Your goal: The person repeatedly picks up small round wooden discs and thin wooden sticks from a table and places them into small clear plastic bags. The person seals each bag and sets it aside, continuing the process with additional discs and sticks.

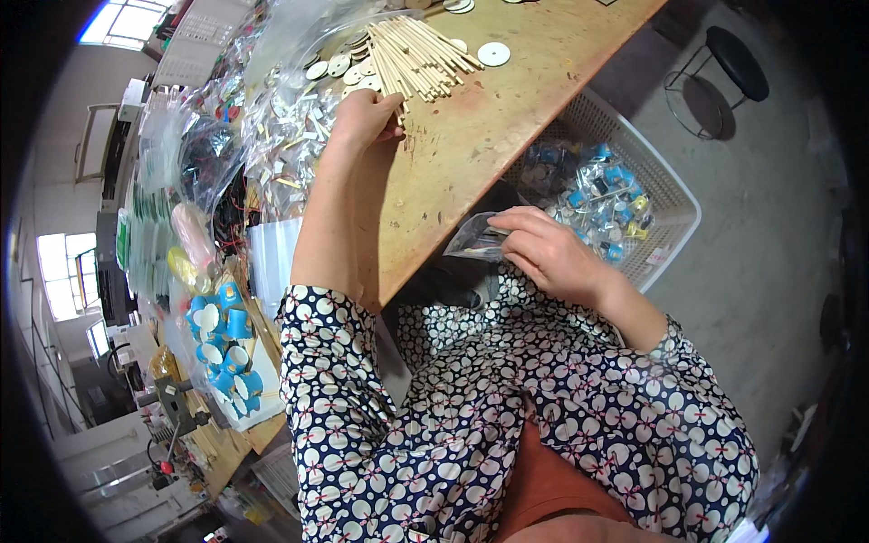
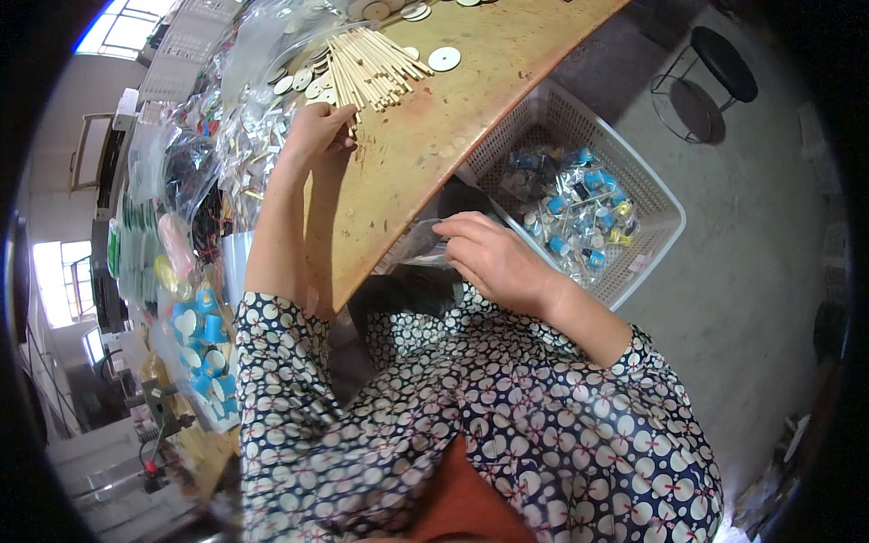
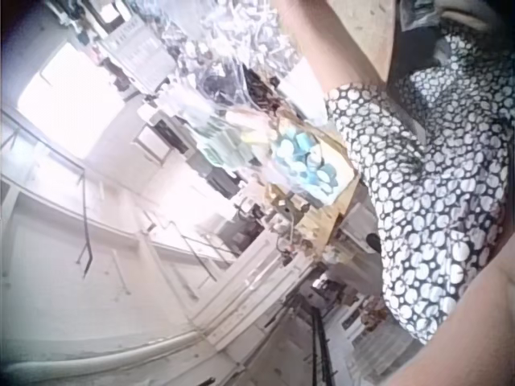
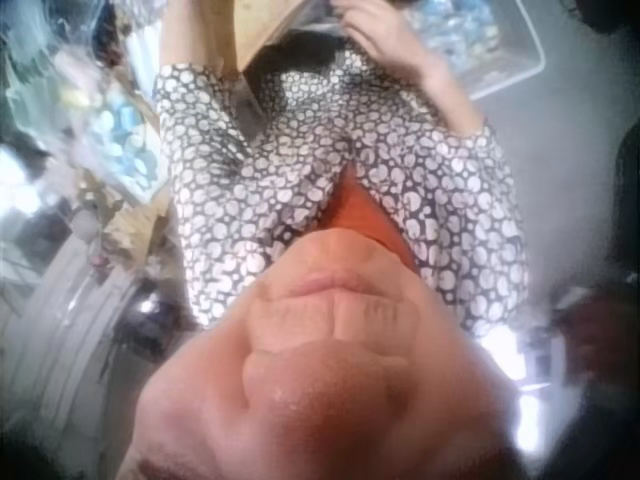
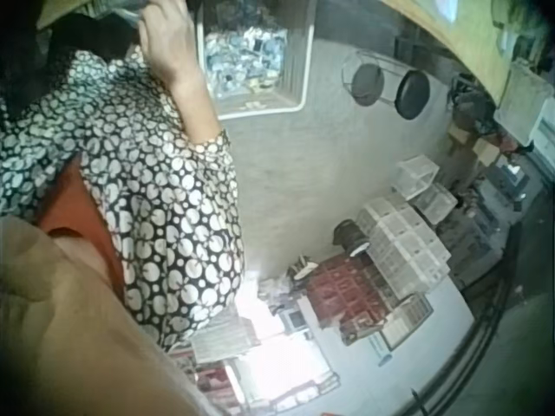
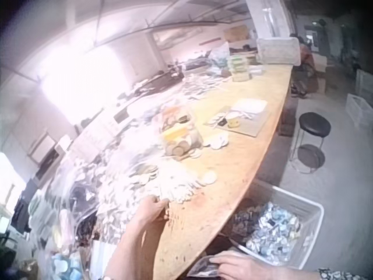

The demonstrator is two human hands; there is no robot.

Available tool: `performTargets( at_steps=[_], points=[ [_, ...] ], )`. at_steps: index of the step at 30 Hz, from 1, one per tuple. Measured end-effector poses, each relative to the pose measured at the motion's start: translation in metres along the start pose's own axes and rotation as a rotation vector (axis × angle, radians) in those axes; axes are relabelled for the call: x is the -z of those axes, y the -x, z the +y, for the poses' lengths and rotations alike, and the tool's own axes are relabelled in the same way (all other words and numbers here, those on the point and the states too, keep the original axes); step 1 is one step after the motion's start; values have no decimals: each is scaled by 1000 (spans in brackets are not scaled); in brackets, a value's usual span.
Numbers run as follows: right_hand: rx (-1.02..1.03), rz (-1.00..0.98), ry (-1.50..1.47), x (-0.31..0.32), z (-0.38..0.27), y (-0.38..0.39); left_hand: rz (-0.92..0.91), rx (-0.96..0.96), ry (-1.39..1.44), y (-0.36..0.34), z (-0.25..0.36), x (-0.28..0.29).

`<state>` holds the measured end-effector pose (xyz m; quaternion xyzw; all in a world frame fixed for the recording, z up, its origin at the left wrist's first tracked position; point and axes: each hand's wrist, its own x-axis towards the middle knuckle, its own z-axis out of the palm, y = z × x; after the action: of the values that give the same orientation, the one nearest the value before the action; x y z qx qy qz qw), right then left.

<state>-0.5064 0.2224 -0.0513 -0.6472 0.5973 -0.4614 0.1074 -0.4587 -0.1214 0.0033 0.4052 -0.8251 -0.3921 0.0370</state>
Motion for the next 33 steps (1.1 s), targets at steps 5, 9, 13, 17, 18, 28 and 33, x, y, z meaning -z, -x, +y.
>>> performTargets(
  at_steps=[5, 9, 13, 17, 18, 28, 33],
  points=[
    [38, 2, 7, -4, -1, -5, 32, 91, 218, 8, -11, 5],
    [61, 22, 38, -5, 2, -8, 215, -43, -277, 25, -44, 39],
    [25, 80, 101, 1, 4, -3, 113, -296, -152, 145, 2, 58],
    [74, 74, 131, -4, 4, -10, -280, -133, 89, 249, 4, 70],
    [98, 55, 139, -8, 2, -13, -250, -178, -3, 261, 3, 66],
    [300, -54, 51, -38, -44, -27, -65, -464, -542, 241, -27, -42],
    [196, -117, 1, -25, -34, -13, -30, -544, -689, 227, -33, -80]
  ],
)
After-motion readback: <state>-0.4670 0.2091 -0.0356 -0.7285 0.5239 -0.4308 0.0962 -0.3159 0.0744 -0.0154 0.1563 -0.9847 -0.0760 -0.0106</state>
